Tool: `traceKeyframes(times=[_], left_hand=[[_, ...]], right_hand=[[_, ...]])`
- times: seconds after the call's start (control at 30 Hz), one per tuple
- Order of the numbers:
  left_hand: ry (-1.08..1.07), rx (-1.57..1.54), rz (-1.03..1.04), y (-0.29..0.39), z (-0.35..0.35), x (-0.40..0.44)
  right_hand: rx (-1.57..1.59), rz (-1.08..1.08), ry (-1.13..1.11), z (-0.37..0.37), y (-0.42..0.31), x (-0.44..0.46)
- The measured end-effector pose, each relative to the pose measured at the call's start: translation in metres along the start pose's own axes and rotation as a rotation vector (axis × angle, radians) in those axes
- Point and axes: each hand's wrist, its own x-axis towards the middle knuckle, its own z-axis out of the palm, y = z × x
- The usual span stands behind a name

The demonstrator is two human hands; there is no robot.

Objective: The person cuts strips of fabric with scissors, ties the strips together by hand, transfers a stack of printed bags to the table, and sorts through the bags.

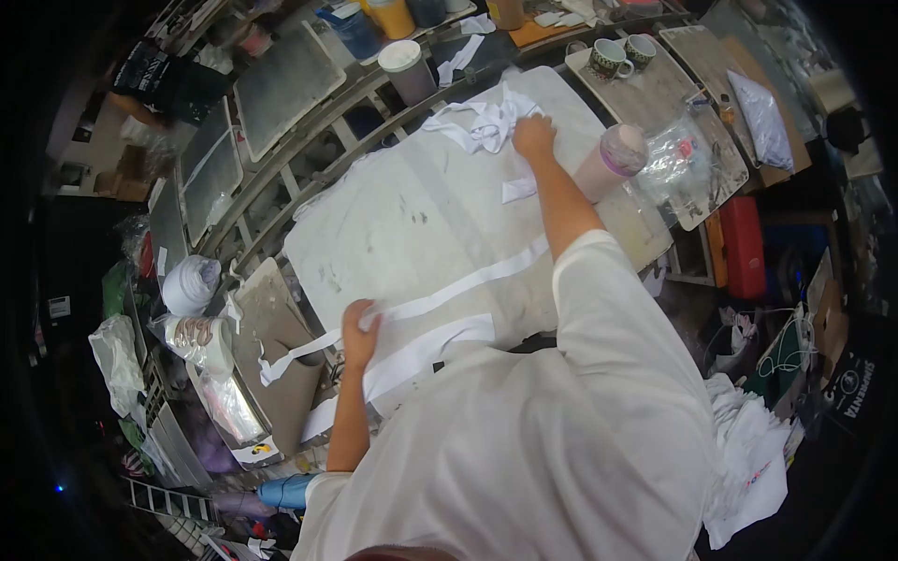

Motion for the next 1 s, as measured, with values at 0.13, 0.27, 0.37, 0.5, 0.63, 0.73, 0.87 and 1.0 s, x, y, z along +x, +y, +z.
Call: traceKeyframes(times=[0.13,0.27,0.37,0.5,0.63,0.73,0.87,1.0], left_hand=[[-0.14,-0.02,0.037,0.041,0.045,0.027],[-0.238,-0.023,0.055,0.056,0.07,0.043],[-0.277,0.012,0.066,0.065,0.08,0.051],[-0.276,0.032,0.083,0.063,0.086,0.056],[-0.28,0.009,0.044,0.057,0.088,0.055],[-0.291,0.014,0.032,0.059,0.09,0.058],[-0.309,0.073,0.015,0.058,0.094,0.062],[-0.316,0.092,-0.024,0.057,0.097,0.063]], right_hand=[[0.288,0.043,0.267,-0.091,-0.006,0.069],[0.675,-0.139,0.356,-0.238,-0.017,0.065],[1.139,-0.159,0.208,-0.297,-0.028,0.041],[1.332,-0.305,0.271,-0.343,-0.034,-0.001],[1.357,-0.594,0.552,-0.399,-0.054,-0.033],[1.401,-0.717,0.609,-0.446,-0.048,-0.029],[1.131,-0.661,0.557,-0.476,-0.03,-0.011],[0.954,-0.619,0.549,-0.477,-0.032,-0.011]])
